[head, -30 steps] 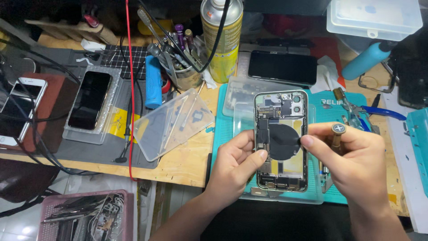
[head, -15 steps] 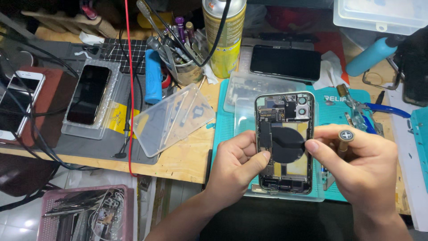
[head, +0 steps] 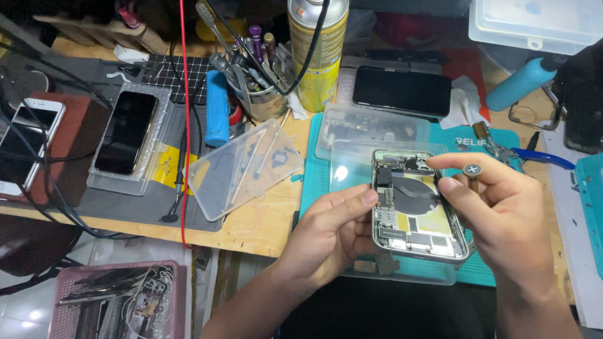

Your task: The person repairs a disassembled smartphone at a workbench. They use a screwdriver to remove and tighten screws inside the phone frame, pry at internal components with a small tool, handle small metal brackets and parts, and reposition the phone repeatedly while working on its internals.

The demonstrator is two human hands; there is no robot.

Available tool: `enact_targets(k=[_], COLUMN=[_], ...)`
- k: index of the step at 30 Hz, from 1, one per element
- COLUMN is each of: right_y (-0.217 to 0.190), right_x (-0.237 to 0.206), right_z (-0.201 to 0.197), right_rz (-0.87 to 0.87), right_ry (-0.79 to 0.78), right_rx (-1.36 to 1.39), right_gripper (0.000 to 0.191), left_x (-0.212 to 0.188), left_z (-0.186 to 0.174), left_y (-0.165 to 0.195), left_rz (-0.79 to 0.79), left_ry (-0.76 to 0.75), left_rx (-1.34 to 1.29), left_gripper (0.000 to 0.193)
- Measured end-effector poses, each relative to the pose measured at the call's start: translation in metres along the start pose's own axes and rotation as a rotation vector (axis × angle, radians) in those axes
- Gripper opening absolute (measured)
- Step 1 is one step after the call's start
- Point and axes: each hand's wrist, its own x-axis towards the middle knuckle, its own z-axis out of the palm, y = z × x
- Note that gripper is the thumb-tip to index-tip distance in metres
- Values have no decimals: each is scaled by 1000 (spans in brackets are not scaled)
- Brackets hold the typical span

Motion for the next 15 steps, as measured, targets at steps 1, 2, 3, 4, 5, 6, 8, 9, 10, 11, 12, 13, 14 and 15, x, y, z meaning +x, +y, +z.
enact_targets(k=[1, 2, 3, 4, 5, 6, 8, 9, 10, 11, 12, 13, 14, 15], right_y=[0, 1, 1, 2, 3, 3, 4, 4, 4, 4, 4, 4, 3, 3], right_x=[1, 2, 3, 4, 4, 5, 6, 6, 6, 6, 6, 4, 3, 2], right_z=[-1, -1, -2, -2, -2, -3, -3, -4, -3, -3, -3, -2, -2, -1], right_rz=[10, 19, 28, 35, 41, 47, 34, 29, 47, 64, 81, 75, 69, 62], right_ry=[-6, -13, -20, -28, -36, -44, -61, -69, -58, -47, -36, -23, -10, 2], right_rx=[6, 11, 17, 31, 46, 60, 75, 83, 70, 56, 43, 45, 48, 51], right_gripper=[27, 27, 28, 27, 27, 26, 27, 27, 27, 27, 28, 29, 31, 33], left_x=[0, 0, 0, -1, -1, -1, -1, -1, -1, -1, -1, -2, -3, -4], left_z=[0, 1, 1, 2, 3, 3, 4, 5, 6, 6, 6, 5, 4, 3], left_y=[-1, -1, -1, -2, -2, -2, -2, -2, -3, -3, -3, -3, -3, -3], left_rz=[-4, -7, -11, -15, -19, -23, -28, -32, -31, -29, -28, -23, -17, -12], left_ry=[-1, -2, -3, -8, -12, -17, -24, -27, -25, -24, -22, -33, -44, -55], left_rx=[-1, -2, -3, -14, -24, -35, -50, -58, -57, -54, -53, -24, 5, 35], left_gripper=[40, 40, 39, 40, 41, 42, 43, 43, 44, 44, 45, 44, 44, 43])
